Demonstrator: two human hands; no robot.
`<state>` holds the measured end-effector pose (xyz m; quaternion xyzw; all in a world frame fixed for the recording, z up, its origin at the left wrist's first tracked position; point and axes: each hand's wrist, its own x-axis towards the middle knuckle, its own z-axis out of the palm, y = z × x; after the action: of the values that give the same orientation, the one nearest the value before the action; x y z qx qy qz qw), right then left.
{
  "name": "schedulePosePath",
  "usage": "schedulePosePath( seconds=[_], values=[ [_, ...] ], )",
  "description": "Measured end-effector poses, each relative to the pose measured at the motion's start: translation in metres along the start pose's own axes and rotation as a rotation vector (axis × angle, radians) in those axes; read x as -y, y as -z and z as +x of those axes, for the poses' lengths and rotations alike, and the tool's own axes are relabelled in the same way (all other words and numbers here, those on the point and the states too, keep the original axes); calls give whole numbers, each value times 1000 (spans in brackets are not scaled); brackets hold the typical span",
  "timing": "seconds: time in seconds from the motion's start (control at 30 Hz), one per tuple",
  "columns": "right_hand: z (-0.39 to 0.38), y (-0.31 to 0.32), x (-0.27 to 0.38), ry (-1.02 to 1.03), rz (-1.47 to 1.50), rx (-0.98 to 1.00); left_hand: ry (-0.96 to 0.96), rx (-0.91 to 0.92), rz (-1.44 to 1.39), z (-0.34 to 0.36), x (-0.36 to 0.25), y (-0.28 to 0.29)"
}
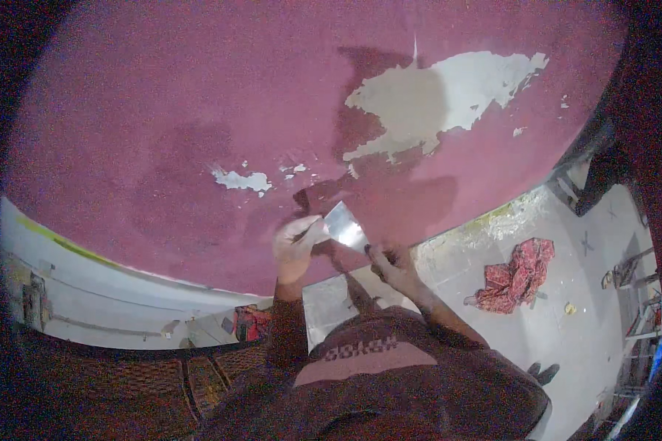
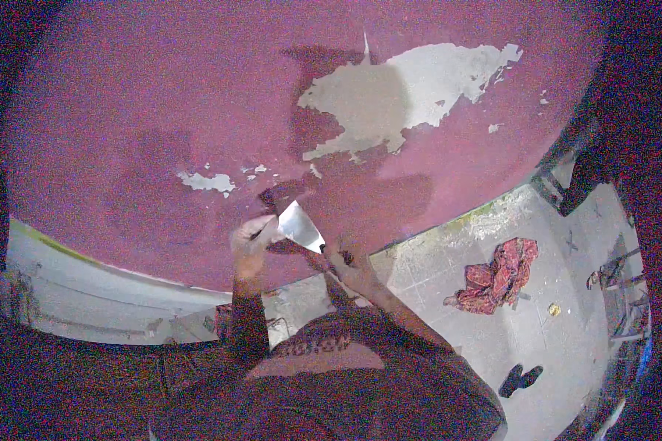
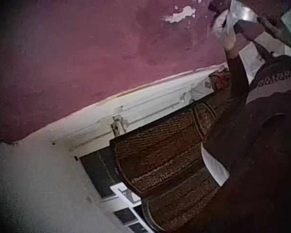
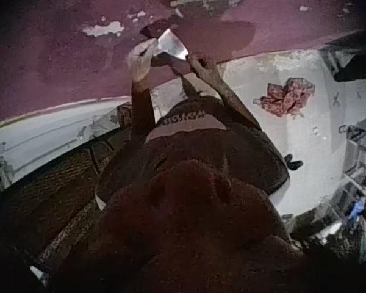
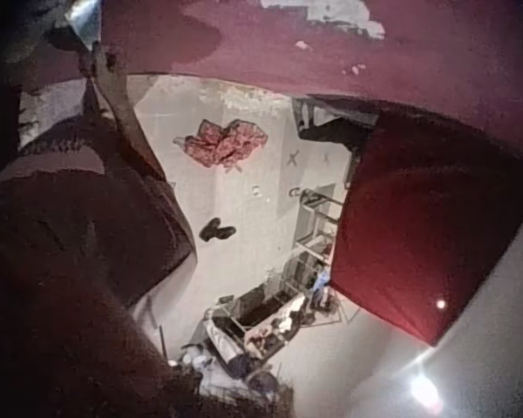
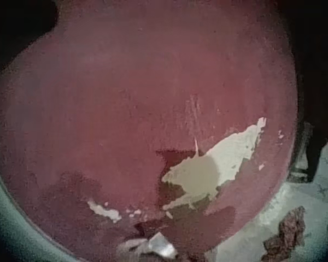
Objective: Patching and smoothing a section of a wall using a putty knife.
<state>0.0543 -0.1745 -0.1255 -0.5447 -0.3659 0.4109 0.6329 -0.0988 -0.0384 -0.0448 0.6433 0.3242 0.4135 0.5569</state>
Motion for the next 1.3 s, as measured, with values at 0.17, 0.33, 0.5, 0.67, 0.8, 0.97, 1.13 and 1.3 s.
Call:
schedulePosePath(
  seconds=[0.17,0.33,0.5,0.67,0.8,0.97,1.13,1.3],
  values=[
    [-35,-19,-3,-112,-42,-69,17,-97,-151,-52,25,5],
    [-76,-47,13,-53,-198,-2,-47,-138,-217,-121,25,-13],
    [-121,-57,10,38,-394,42,374,-141,-40,-157,1,-8],
    [-148,-37,-19,-58,-310,199,120,-124,-28,-179,25,-11],
    [-159,-24,8,-93,-207,339,66,-38,-19,-181,-9,-13],
    [-155,-17,-13,-75,-148,284,147,43,-169,-176,-41,-26],
    [-125,4,17,-130,-209,249,111,156,53,-133,2,-9],
    [-61,76,-1,240,-326,181,-50,214,183,-77,-11,-20]
  ],
)
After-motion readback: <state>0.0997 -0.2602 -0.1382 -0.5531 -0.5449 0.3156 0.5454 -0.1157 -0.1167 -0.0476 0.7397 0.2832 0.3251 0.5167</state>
